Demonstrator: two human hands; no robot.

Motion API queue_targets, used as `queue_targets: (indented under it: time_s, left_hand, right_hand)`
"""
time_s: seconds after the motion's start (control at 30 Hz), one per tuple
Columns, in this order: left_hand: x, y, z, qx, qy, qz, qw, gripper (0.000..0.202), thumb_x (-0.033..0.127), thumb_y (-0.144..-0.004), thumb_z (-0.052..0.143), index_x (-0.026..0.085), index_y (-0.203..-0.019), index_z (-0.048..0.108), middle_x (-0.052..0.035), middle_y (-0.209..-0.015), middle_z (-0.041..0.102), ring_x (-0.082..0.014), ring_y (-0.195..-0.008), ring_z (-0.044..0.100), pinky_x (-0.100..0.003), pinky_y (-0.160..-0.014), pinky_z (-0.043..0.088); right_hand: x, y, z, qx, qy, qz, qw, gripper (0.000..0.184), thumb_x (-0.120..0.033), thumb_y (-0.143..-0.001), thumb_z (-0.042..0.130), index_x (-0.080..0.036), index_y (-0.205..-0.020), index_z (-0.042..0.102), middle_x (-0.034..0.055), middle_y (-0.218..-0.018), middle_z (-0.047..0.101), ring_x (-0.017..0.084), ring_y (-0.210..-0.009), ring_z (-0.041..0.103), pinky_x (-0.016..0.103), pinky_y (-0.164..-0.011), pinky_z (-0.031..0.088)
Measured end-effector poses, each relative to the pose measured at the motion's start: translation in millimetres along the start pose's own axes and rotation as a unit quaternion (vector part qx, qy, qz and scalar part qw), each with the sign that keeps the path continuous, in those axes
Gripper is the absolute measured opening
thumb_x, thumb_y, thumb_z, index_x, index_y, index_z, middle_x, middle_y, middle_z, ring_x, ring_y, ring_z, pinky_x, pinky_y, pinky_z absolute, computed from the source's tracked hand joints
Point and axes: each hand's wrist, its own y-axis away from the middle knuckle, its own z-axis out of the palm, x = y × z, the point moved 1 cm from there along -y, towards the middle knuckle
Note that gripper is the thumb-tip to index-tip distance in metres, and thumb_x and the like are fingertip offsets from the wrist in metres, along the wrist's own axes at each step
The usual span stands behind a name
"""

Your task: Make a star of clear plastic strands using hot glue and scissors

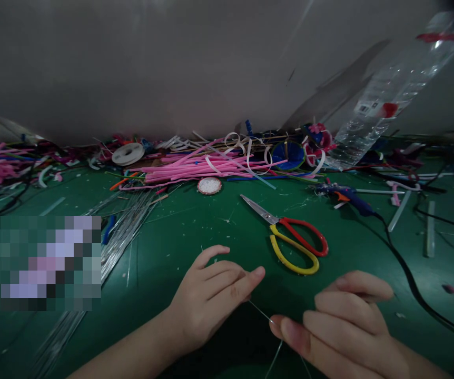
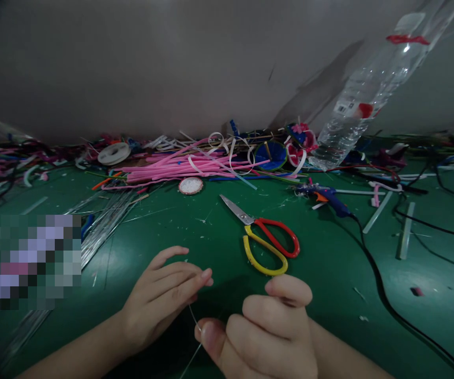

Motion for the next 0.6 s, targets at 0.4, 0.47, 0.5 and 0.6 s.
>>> queue_targets:
  time_s: [0.4, 0.47, 0.5, 0.6]
  left_hand:
    - [-7, 1, -4.2, 0.046, 0.038, -0.027, 0.998, 0.035, 0.002, -0.083, 0.044, 0.016, -0.114, 0.053, -0.0056, -0.101, 0.067, -0.0129, -0.093, 0.061, -0.040, -0.099, 0.040]
    - [-4, -1, -6.2, 0.054, 0.021, -0.021, 0.998, 0.035, 0.004, -0.082, 0.047, 0.015, -0.116, 0.051, -0.0068, -0.102, 0.066, -0.0142, -0.095, 0.061, -0.041, -0.099, 0.040]
    - [-3, -2, -8.0, 0.061, 0.011, -0.015, 0.998, 0.036, 0.006, -0.082, 0.049, 0.014, -0.117, 0.050, -0.0081, -0.103, 0.066, -0.0153, -0.097, 0.060, -0.042, -0.098, 0.041]
    - [5, -4, -16.4, 0.109, -0.023, 0.026, 0.993, 0.034, 0.015, -0.078, 0.060, 0.014, -0.110, 0.051, -0.0078, -0.097, 0.067, -0.0178, -0.096, 0.061, -0.043, -0.093, 0.044]
  right_hand:
    - [20, -25, 17, 0.055, -0.089, 0.030, 0.994, 0.017, -0.013, -0.068, 0.069, -0.020, -0.082, 0.063, -0.0054, -0.064, 0.063, 0.008, -0.058, 0.054, 0.033, -0.074, 0.038]
    - [19, -24, 18, 0.036, -0.098, 0.021, 0.994, 0.014, -0.011, -0.070, 0.067, -0.019, -0.080, 0.063, -0.0047, -0.063, 0.062, 0.007, -0.057, 0.054, 0.034, -0.074, 0.038]
    - [18, -23, 18, 0.034, -0.100, 0.018, 0.994, 0.013, -0.010, -0.070, 0.066, -0.018, -0.079, 0.063, -0.0044, -0.063, 0.061, 0.007, -0.056, 0.054, 0.034, -0.073, 0.038]
    - [14, -20, 21, 0.035, -0.110, 0.008, 0.993, 0.013, -0.008, -0.068, 0.067, -0.015, -0.078, 0.062, -0.0032, -0.063, 0.061, 0.007, -0.056, 0.053, 0.033, -0.070, 0.039]
